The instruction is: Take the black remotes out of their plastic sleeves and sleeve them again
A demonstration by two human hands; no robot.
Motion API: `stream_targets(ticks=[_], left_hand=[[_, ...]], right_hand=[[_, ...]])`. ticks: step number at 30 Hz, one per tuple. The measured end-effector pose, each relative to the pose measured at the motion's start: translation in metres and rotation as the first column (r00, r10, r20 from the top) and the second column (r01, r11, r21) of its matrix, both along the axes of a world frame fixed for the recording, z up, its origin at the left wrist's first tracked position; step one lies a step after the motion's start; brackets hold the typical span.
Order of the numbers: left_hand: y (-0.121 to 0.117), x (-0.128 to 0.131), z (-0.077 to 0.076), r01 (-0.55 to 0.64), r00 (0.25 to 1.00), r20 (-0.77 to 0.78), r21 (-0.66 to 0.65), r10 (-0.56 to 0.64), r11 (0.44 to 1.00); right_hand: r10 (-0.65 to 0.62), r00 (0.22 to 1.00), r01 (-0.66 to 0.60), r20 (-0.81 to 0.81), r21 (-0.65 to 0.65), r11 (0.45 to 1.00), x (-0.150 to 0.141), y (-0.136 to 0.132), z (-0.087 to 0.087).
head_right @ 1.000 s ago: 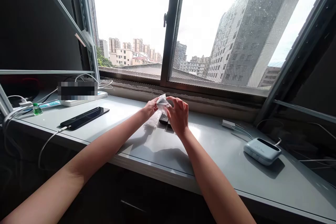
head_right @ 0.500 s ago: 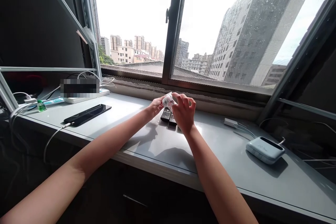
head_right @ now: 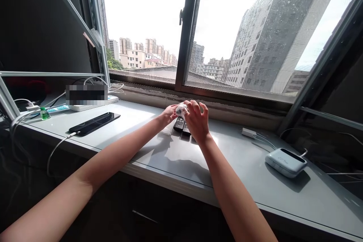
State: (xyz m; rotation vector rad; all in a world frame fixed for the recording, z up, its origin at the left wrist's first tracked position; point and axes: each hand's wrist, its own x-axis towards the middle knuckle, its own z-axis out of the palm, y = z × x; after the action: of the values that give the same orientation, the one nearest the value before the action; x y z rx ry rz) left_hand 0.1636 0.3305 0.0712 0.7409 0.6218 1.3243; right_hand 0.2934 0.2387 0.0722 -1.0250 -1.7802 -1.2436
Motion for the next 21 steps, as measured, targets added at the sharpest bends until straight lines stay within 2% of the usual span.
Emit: stream_targets(ticks=[3,7,13,17,21], left_hand=[[0.002,-0.007,0.003,-0.076,0.995,-0.069,-0.008,0.076,0.997],[0.005,-0.014,0.007,-0.107,0.989,-0.103,-0.02,0.104,0.994],[0.005,-0.015,0.006,-0.088,0.994,-0.065,-0.002,0.087,0.996],[0.007,-0.016,0.006,-0.1,0.995,-0.001,-0.014,0.1,0.995],[0.01,-0.013,0.004,-0.067,0.997,-0.047,-0.011,0.066,0.998]], right_hand=[[0.016,1.0,-0.015,0.016,-0.029,0.999,0.001,0.002,-0.002],[0.035,0.998,-0.035,0.051,-0.006,0.999,0.002,0.004,-0.005],[0.061,0.995,-0.068,0.083,0.076,0.995,0.002,0.004,-0.007],[0.079,0.995,-0.081,0.064,0.025,0.996,0.003,0.005,-0.006],[0.064,0.996,-0.066,0.065,0.033,0.997,0.002,0.005,-0.004]])
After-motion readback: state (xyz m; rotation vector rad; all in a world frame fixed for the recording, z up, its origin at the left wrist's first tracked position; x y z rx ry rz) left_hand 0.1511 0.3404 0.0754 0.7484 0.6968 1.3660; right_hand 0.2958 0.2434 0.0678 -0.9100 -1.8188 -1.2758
